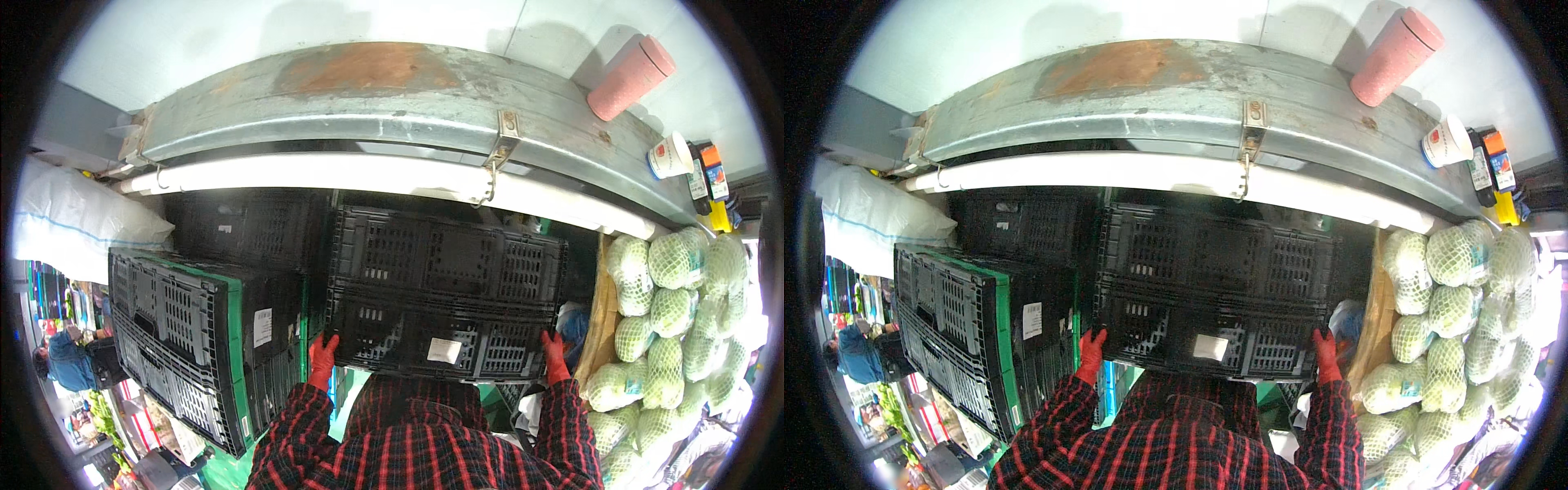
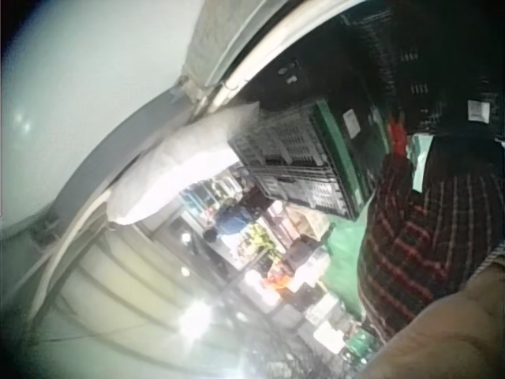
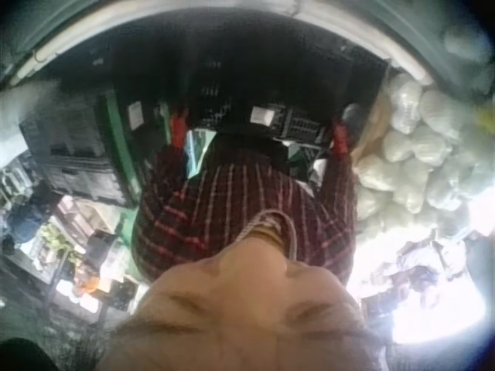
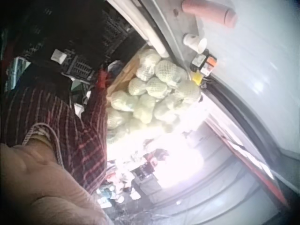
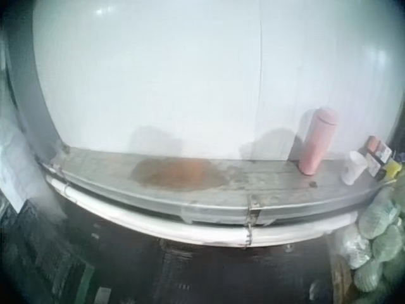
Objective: The person picks up mesh-wrapped cabbages from a crate, applies a printed label to each one, and places them on a display counter. The person repeats this process for multiple cabbages.
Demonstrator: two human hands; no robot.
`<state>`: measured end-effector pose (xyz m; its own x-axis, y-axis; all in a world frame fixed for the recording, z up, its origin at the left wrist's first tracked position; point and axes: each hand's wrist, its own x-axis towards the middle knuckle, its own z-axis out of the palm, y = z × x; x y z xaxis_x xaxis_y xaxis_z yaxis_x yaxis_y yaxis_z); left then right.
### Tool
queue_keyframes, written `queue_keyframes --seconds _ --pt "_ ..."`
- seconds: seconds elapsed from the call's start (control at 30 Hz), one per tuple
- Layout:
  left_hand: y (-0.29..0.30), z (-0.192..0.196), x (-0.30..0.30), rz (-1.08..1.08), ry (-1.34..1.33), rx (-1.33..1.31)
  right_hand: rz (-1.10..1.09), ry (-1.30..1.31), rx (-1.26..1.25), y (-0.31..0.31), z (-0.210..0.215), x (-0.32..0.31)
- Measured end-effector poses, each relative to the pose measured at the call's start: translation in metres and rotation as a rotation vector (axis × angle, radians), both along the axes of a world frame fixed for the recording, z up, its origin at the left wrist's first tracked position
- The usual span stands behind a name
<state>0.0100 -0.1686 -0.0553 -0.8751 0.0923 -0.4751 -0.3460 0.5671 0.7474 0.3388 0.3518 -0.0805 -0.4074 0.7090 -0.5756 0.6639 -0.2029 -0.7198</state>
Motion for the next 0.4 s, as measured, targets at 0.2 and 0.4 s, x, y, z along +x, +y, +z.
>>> queue_keyframes --seconds 0.2,0.4 --pt "0.012 -0.022 -0.034 0.046 0.015 0.136 -0.002 -0.060 0.138 0.009 -0.052 0.034" --pt "0.004 -0.027 -0.015 0.122 -0.012 0.194 0.241 -0.262 0.698 0.021 -0.053 0.028"
